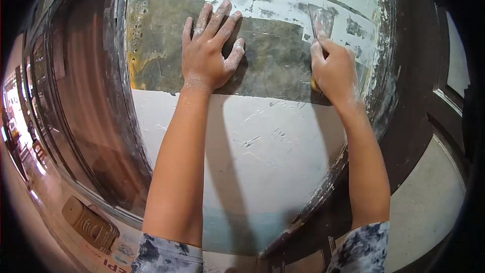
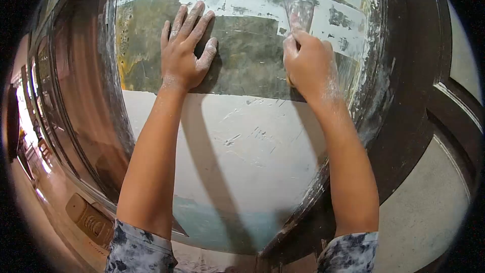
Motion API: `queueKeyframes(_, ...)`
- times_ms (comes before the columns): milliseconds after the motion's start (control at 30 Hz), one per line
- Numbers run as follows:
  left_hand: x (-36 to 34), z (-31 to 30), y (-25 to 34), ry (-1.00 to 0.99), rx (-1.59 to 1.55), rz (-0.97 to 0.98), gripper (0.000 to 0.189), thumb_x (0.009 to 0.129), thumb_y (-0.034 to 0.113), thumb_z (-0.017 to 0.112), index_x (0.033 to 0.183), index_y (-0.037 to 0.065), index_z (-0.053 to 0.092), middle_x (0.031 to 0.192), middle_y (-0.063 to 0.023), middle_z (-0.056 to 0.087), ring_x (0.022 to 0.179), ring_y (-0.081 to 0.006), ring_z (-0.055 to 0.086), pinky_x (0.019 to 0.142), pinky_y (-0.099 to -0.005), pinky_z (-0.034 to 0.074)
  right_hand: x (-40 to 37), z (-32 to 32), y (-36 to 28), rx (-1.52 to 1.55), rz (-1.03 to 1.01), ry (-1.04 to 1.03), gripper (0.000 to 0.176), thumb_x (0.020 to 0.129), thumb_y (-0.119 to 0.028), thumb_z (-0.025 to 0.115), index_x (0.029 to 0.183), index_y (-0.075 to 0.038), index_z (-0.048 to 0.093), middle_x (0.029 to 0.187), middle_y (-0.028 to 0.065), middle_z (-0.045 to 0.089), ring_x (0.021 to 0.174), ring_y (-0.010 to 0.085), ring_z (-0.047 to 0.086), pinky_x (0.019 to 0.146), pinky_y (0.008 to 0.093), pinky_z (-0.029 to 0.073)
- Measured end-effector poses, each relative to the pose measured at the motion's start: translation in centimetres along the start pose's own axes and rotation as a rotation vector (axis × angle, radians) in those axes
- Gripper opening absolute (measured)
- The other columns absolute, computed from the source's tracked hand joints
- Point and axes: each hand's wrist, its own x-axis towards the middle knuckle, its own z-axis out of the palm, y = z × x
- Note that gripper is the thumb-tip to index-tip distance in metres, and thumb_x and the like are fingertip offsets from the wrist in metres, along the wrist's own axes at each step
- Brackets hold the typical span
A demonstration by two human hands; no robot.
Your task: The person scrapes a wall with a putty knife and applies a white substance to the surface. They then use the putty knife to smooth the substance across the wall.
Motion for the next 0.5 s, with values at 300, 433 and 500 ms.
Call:
queueKeyframes(300,0.0,0.0,-0.1,-0.001,-0.01,-0.02,0.057,0.093,0.037,0.063,0.149,0.027,0.056,0.162,0.0025,0.044,0.153,-0.0295,0.034,0.125,-0.0558,0.018,0.2,0.8,-0.8,0.039,0.033,-0.024,0.025,0.096,-0.023,0.059,0.093,-0.001,0.073,0.074,0.0252,0.067,0.073,0.0436,0.068,0.073,0.0509,0.053)
queueKeyframes(433,0.0,0.4,-0.4,0.014,0.023,-0.053,0.06,0.093,0.039,0.063,0.151,0.025,0.054,0.164,0.0019,0.042,0.154,-0.0293,0.032,0.125,-0.0569,0.016,0.8,1.3,-0.8,-0.059,-0.018,0.003,0.028,0.096,-0.026,0.057,0.096,-0.003,0.073,0.076,0.0253,0.068,0.076,0.0461,0.068,0.076,0.0539,0.054)
queueKeyframes(500,0.1,0.4,-0.4,0.024,0.033,-0.082,0.065,0.094,0.043,0.063,0.154,0.022,0.049,0.165,0.0006,0.04,0.155,-0.0303,0.03,0.125,-0.0575,0.014,2.2,1.5,-0.4,-0.051,-0.031,0.008,0.028,0.097,-0.027,0.057,0.097,-0.004,0.073,0.078,0.025,0.068,0.078,0.0462,0.068,0.077,0.0545,0.054)
